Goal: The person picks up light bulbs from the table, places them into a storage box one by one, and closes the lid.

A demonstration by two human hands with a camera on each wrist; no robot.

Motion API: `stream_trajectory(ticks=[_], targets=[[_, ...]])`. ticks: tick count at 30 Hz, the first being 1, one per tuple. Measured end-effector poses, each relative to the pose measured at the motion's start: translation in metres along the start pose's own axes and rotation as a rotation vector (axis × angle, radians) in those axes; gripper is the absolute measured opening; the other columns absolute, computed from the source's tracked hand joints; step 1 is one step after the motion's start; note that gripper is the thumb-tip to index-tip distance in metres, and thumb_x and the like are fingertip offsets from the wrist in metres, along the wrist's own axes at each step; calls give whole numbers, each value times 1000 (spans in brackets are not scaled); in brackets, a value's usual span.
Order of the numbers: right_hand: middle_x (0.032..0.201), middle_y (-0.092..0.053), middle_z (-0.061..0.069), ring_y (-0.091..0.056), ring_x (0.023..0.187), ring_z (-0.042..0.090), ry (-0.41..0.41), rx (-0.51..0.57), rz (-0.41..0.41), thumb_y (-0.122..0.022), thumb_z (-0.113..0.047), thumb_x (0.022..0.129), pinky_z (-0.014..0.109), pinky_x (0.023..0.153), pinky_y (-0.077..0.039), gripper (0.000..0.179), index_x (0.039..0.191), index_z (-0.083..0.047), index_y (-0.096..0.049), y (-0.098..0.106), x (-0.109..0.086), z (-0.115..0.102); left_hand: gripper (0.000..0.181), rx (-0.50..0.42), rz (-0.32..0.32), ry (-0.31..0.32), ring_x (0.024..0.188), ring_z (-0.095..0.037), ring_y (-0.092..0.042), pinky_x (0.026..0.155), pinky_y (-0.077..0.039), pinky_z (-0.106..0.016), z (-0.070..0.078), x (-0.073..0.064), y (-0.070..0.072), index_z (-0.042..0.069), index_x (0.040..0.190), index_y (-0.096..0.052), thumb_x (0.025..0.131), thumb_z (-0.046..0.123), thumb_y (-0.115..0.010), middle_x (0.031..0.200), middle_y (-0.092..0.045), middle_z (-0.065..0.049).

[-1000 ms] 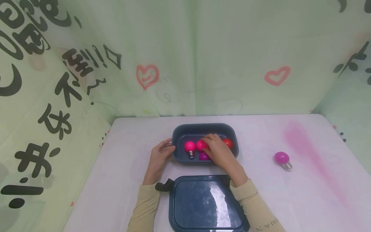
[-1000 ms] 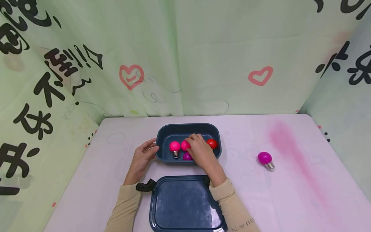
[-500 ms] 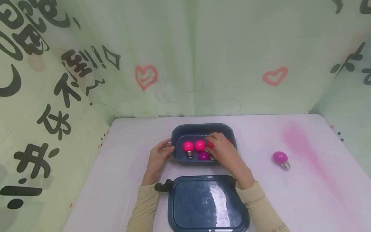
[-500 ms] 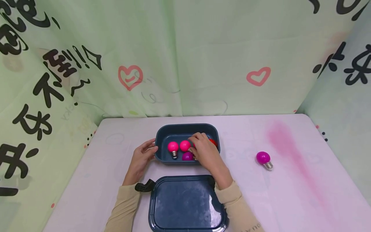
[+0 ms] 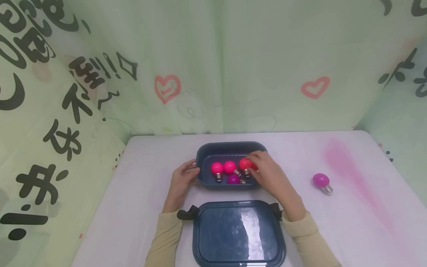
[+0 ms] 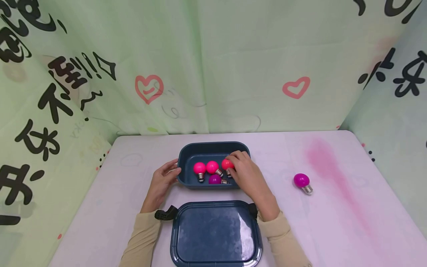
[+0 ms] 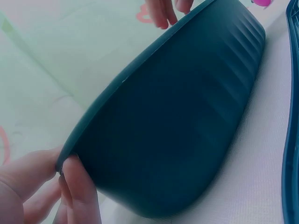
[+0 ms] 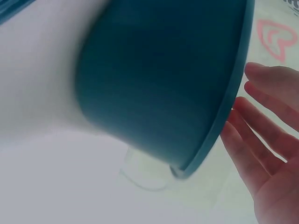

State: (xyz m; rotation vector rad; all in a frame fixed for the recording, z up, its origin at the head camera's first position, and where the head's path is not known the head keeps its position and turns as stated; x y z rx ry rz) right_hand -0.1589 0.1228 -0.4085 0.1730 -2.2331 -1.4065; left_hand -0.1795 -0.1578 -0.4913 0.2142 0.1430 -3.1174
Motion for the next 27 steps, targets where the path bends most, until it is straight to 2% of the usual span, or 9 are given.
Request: stream_trajectory(ticks=[11, 20, 27], targets=[[111, -64, 16, -55, 106, 32, -32, 9, 10, -77, 0, 81, 47, 94, -52, 34, 113, 4, -68, 16, -10, 20, 45, 1, 11, -2, 94, -15, -65, 75, -55, -24, 1, 3, -3, 8, 133, -61, 90, 13, -73, 120, -60, -15], [116, -63, 20, -55, 112, 36, -62, -2, 28, -76, 0, 82, 52, 96, -50, 37, 116, 5, -65, 29, -20, 38, 45, -3, -3, 10, 106, -30, -62, 79, -55, -25, 6, 2, -5, 7, 135, -60, 91, 12, -72, 122, -59, -16], [118, -62, 22, -53, 114, 40, -85, -21, 45, -76, 0, 82, 55, 97, -48, 39, 119, 4, -65, 38, -28, 55, 44, 6, 21, -13, 101, -24, -65, 80, -56, -27, 1, 4, -6, 10, 133, -61, 91, 14, -72, 122, -59, -15]])
Point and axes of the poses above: each hand's wrist, its own x-axis towards the middle knuckle, its own y-axis out of the back of the hand, z = x × y, the point moved 3 cm from there along x, towards the middle knuckle
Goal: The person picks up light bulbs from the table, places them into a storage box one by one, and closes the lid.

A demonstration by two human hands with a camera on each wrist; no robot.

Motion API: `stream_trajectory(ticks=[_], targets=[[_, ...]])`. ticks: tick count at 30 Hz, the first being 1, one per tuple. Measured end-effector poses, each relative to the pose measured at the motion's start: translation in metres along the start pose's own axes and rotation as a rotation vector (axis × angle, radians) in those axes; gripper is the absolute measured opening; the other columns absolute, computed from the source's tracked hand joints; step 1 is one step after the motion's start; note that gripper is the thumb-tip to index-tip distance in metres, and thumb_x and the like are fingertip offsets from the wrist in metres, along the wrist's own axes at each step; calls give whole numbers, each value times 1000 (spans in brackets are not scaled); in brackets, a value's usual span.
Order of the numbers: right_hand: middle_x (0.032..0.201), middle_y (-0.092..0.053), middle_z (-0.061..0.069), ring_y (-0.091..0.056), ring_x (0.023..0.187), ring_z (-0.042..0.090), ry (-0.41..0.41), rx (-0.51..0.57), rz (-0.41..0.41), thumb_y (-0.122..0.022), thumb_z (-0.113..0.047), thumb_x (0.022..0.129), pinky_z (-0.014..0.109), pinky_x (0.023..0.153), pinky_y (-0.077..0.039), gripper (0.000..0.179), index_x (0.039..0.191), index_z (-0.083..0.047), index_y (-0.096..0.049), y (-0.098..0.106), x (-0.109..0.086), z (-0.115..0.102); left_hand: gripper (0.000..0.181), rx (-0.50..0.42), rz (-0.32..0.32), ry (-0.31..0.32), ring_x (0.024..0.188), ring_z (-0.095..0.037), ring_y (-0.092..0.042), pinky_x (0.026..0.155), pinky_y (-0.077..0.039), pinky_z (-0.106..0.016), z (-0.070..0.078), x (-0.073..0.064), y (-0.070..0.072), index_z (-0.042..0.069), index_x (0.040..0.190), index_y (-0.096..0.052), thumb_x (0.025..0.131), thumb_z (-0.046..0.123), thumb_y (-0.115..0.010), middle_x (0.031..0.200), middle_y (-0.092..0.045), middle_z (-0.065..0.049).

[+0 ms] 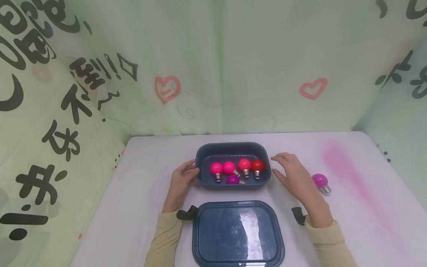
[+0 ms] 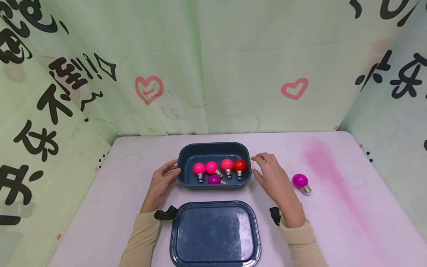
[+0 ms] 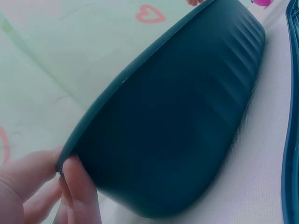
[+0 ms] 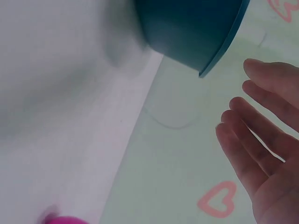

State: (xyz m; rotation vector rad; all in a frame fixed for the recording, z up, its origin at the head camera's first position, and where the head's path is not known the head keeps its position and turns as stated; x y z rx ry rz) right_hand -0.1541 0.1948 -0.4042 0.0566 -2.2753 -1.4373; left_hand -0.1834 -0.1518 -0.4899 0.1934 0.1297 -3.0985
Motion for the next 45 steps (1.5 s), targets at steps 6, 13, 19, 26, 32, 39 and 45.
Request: stream_trajectory(ticks=[6, 13, 19, 26, 32, 39, 45], targets=[[118, -61, 24, -53, 113, 42, -33, -10, 8, -77, 0, 81, 57, 96, -48, 39, 118, 4, -64, 5, -8, 13, 42, 6, 9, 11, 102, -24, -64, 81, -56, -27, -1, 0, 0, 12, 131, -62, 90, 16, -73, 123, -60, -13], [113, -60, 26, -53, 108, 44, 11, -20, 79, -76, 3, 79, 57, 94, -46, 37, 114, 8, -64, 12, -16, 26, 41, 7, 7, 11, 105, -26, -64, 82, -56, -27, -1, -1, 0, 14, 131, -63, 91, 16, -73, 123, -60, -13], [113, -59, 28, -52, 108, 45, -2, -44, 82, -75, 2, 80, 57, 94, -44, 37, 114, 10, -62, 16, -24, 38, 43, 0, 11, 6, 103, -25, -64, 80, -56, -26, 0, -1, 0, 11, 132, -62, 91, 14, -72, 123, -59, -14], [114, -57, 33, -49, 110, 50, -68, -33, 46, -73, 2, 81, 61, 96, -40, 37, 115, 12, -60, 18, -31, 53, 43, -4, 9, 2, 102, -26, -65, 79, -57, -27, 1, -2, -1, 10, 133, -61, 91, 14, -72, 122, -59, -14], [114, -57, 34, -53, 97, 46, -116, -44, 5, -73, 1, 82, 59, 87, -44, 38, 115, 14, -60, 19, -37, 66, 43, -7, 10, 8, 101, -25, -65, 79, -57, -27, 1, -2, -1, 11, 132, -62, 90, 14, -73, 121, -60, -14], [114, -55, 35, -49, 100, 46, -157, -18, -33, -73, 0, 81, 61, 91, -40, 40, 116, 14, -59, 20, -43, 80, 41, -7, 10, 22, 102, -25, -65, 80, -56, -27, 1, -2, -1, 12, 131, -63, 90, 14, -72, 121, -60, -13], [116, -55, 36, -47, 108, 52, -195, -17, -66, -71, -1, 82, 65, 96, -37, 39, 116, 14, -59, 21, -47, 88, 41, -1, 12, 27, 102, -25, -65, 80, -56, -28, 1, -1, 0, 12, 131, -63, 91, 14, -72, 122, -60, -13]])
Point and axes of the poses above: each hand's wrist, its own x-axis towards the middle knuckle, its own y-axis out of the back of the hand, z = x × y, the point moved 3 cm from there along x, towards the middle knuckle
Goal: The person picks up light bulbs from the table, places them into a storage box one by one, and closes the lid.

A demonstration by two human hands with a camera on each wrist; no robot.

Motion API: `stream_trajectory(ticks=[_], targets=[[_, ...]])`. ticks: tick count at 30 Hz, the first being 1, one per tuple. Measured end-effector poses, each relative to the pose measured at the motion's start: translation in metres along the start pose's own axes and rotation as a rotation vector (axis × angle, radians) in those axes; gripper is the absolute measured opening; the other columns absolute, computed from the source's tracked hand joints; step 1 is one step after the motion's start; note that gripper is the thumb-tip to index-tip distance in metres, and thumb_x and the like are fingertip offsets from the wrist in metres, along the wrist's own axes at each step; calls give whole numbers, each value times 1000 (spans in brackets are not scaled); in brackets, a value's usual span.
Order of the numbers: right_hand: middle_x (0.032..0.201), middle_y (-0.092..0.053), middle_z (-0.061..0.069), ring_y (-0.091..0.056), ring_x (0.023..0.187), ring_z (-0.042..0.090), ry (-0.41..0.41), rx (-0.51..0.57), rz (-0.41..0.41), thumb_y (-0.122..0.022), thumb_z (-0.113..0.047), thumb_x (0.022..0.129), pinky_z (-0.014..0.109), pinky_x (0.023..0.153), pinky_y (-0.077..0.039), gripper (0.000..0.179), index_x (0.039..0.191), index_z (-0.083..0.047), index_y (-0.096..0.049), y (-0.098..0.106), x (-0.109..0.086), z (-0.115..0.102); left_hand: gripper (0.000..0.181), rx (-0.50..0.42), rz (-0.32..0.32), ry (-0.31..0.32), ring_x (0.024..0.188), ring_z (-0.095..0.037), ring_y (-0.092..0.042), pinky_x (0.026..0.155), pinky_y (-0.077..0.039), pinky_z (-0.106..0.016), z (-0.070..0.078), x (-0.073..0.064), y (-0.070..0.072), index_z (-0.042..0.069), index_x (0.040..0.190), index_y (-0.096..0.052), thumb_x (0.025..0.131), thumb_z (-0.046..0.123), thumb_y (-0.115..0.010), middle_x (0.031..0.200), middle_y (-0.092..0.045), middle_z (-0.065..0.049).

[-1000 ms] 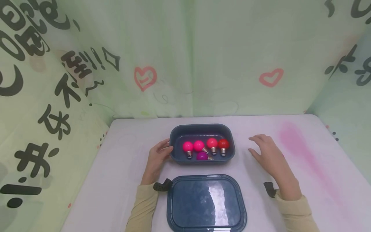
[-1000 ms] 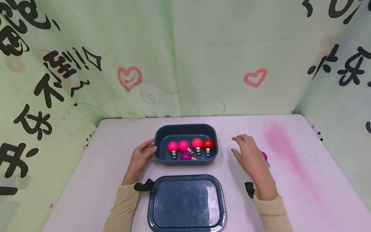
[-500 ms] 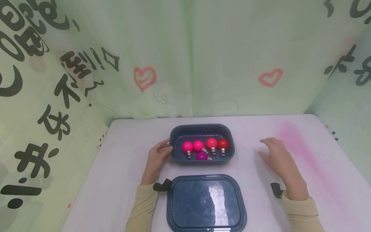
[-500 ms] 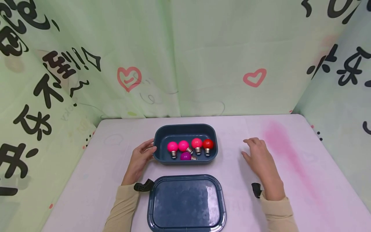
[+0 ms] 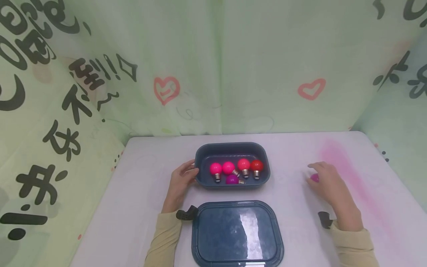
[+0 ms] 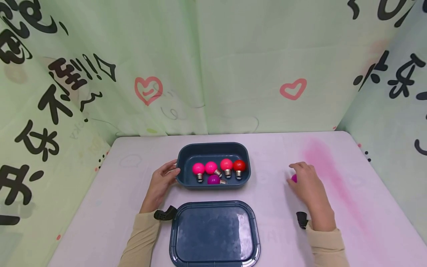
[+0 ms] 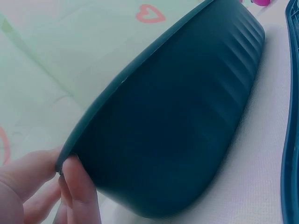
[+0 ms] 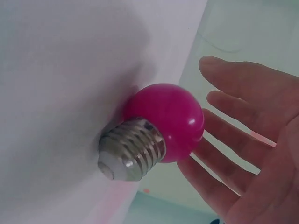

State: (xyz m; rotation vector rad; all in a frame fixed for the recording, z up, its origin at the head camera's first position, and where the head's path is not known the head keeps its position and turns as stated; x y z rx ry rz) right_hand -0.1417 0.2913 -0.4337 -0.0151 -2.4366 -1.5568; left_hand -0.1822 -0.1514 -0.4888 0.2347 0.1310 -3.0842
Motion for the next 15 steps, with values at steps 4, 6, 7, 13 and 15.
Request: stream_trajectory(ticks=[4, 6, 7, 13, 15], targets=[[117, -54, 36, -45, 109, 53, -27, 1, -29, -69, -1, 83, 66, 95, -36, 39, 117, 14, -58, 1, -3, 4, 40, 2, 1, -3, 101, -25, -65, 80, -56, -27, 0, 0, 0, 13, 130, -63, 91, 14, -72, 120, -61, -13], [117, -54, 36, -45, 109, 53, -33, -1, -37, -69, -1, 83, 66, 95, -36, 39, 117, 14, -57, 1, -4, 5, 40, 1, 0, -5, 101, -26, -65, 80, -57, -28, 0, 0, 1, 13, 130, -63, 91, 14, -72, 119, -61, -13], [117, -54, 36, -45, 109, 53, -33, -3, -38, -70, -1, 82, 67, 95, -36, 40, 117, 14, -58, 1, -4, 6, 40, 0, -1, -5, 100, -25, -65, 80, -57, -27, 0, 1, 1, 13, 130, -63, 91, 14, -72, 119, -61, -12], [114, -56, 38, -49, 107, 54, -54, -20, -84, -74, 2, 80, 67, 95, -39, 42, 116, 16, -58, -1, -10, 10, 41, 4, -3, 3, 101, -24, -65, 81, -56, -28, -1, 1, 1, 13, 130, -63, 91, 14, -73, 120, -61, -12], [114, -56, 38, -50, 106, 54, -66, -21, -95, -75, 4, 79, 66, 94, -41, 43, 116, 16, -58, -2, -12, 10, 41, 13, -3, 5, 103, -25, -65, 81, -56, -28, -2, 2, 1, 13, 130, -63, 90, 15, -73, 121, -61, -12]])
Point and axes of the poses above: each hand's wrist, its own x-axis towards the middle knuckle, its own y-axis out of the back of the hand, z = x × y, the point moved 3 cm from there along x, towards the middle knuckle
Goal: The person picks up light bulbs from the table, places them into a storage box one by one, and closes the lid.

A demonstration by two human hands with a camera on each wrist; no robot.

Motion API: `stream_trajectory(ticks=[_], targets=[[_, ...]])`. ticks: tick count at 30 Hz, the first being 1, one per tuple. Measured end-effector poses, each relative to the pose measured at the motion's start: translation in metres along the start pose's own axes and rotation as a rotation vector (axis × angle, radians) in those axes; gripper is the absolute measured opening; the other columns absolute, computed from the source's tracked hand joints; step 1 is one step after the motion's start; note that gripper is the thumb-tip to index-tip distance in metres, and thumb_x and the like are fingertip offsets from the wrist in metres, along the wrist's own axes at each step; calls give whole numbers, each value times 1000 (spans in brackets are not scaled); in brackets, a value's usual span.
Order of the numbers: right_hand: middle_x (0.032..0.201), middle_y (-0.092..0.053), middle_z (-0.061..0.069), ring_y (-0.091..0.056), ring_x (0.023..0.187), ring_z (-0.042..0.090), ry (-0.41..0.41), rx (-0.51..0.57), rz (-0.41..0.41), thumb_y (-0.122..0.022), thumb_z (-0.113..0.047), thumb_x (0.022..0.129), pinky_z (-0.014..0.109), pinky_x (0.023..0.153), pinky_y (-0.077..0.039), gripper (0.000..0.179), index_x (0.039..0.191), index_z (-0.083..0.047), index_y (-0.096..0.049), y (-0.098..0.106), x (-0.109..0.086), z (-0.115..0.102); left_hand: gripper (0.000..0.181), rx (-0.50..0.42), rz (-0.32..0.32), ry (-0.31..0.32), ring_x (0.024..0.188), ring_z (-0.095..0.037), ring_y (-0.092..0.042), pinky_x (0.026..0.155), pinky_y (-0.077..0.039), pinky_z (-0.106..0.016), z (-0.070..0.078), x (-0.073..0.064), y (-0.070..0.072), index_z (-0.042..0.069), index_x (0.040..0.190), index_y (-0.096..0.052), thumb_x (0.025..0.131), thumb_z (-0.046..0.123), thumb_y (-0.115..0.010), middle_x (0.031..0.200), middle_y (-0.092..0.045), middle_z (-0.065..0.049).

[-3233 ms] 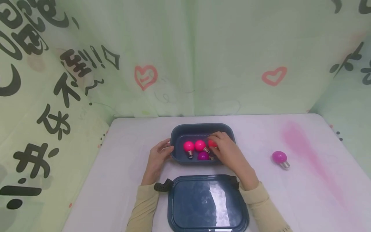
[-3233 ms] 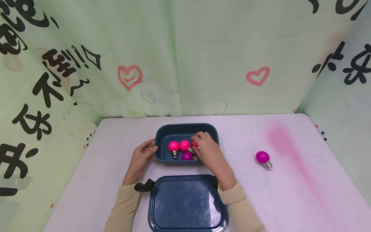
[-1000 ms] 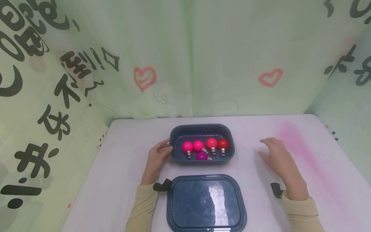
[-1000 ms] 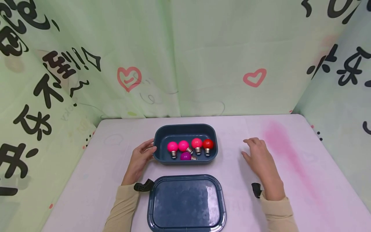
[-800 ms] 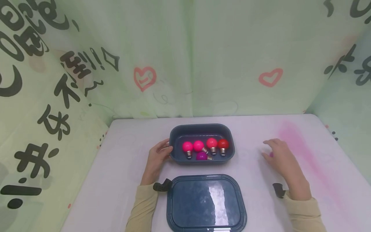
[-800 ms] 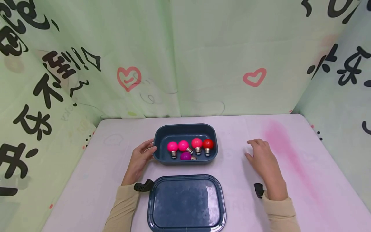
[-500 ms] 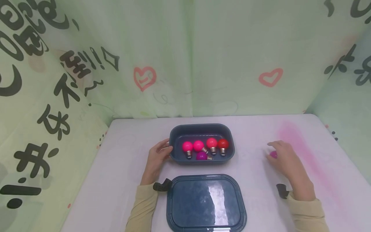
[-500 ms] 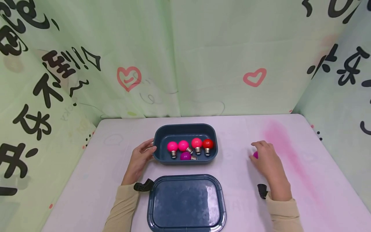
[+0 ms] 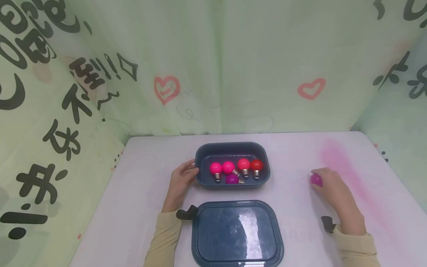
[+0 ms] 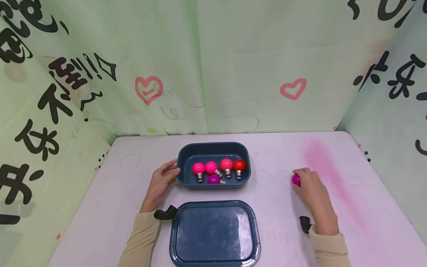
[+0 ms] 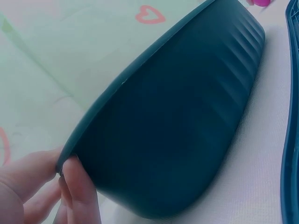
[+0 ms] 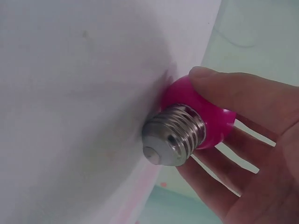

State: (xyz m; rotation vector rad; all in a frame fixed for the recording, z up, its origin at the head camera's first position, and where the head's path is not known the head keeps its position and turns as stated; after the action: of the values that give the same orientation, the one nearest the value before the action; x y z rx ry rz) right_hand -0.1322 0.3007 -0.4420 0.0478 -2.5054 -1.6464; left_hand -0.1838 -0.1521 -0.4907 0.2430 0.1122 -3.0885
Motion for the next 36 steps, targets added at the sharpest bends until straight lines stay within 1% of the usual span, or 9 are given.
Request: stream_trajectory(ticks=[4, 10, 15, 19, 25, 30, 33, 36], targets=[[112, -57, 37, -52, 102, 53, 13, -1, 25, -75, 5, 78, 66, 91, -43, 43, 116, 15, -58, -1, -1, 0, 42, 14, 2, -5, 104, -26, -65, 81, -56, -29, 1, 0, 0, 13, 131, -62, 90, 16, -73, 123, -61, -12], [110, -59, 35, -54, 102, 51, 43, 7, 52, -76, 5, 78, 64, 91, -43, 41, 115, 14, -60, 1, 0, -3, 43, 22, 3, 0, 104, -25, -65, 82, -56, -29, 1, 0, 0, 14, 132, -62, 90, 18, -73, 123, -61, -12], [105, -64, 30, -57, 101, 49, 96, 20, 106, -76, 6, 77, 62, 92, -44, 38, 112, 11, -63, 8, 5, -14, 43, 14, 8, -9, 102, -24, -65, 81, -56, -28, 2, -1, 0, 12, 132, -62, 91, 16, -73, 123, -61, -13], [104, -64, 29, -58, 101, 48, 106, 17, 122, -75, 8, 78, 62, 92, -45, 35, 111, 10, -64, 12, 9, -27, 42, 10, 7, -10, 102, -24, -65, 81, -56, -28, 2, -1, 0, 12, 132, -62, 91, 16, -72, 123, -61, -14], [108, -64, 30, -57, 105, 49, 88, 38, 91, -75, 6, 79, 62, 95, -44, 37, 113, 9, -64, 12, 13, -43, 43, 10, 6, 1, 104, -25, -65, 82, -56, -29, 1, -1, 0, 14, 131, -63, 90, 17, -74, 124, -61, -12], [109, -64, 30, -57, 106, 48, 114, 52, 90, -77, 5, 78, 61, 95, -45, 40, 115, 9, -64, 12, 16, -55, 44, 19, 4, -6, 105, -26, -65, 82, -56, -29, 1, -1, 0, 13, 132, -62, 90, 18, -74, 125, -60, -12], [108, -65, 29, -59, 103, 46, 124, 63, 88, -78, 4, 78, 60, 93, -46, 43, 118, 9, -62, 13, 18, -62, 44, 25, 2, -8, 105, -27, -65, 82, -56, -29, 0, -1, 1, 13, 133, -62, 90, 19, -74, 124, -60, -13], [111, -64, 30, -58, 104, 45, 95, 78, 49, -77, 1, 80, 60, 93, -47, 47, 123, 9, -59, 12, 20, -70, 44, 20, -1, -13, 104, -27, -65, 82, -56, -29, 0, 0, 1, 13, 132, -62, 90, 18, -74, 124, -60, -13]])
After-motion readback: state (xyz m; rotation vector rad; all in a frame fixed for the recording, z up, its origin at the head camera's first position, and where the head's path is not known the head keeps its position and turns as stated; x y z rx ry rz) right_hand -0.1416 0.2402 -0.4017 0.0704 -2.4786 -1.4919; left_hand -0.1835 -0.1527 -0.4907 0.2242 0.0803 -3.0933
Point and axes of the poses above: each hand's wrist, its own x-axis towards the middle knuckle, its own y-axis out of the back of the hand, z = x × y, the point moved 3 cm from there along x, towards the middle knuckle
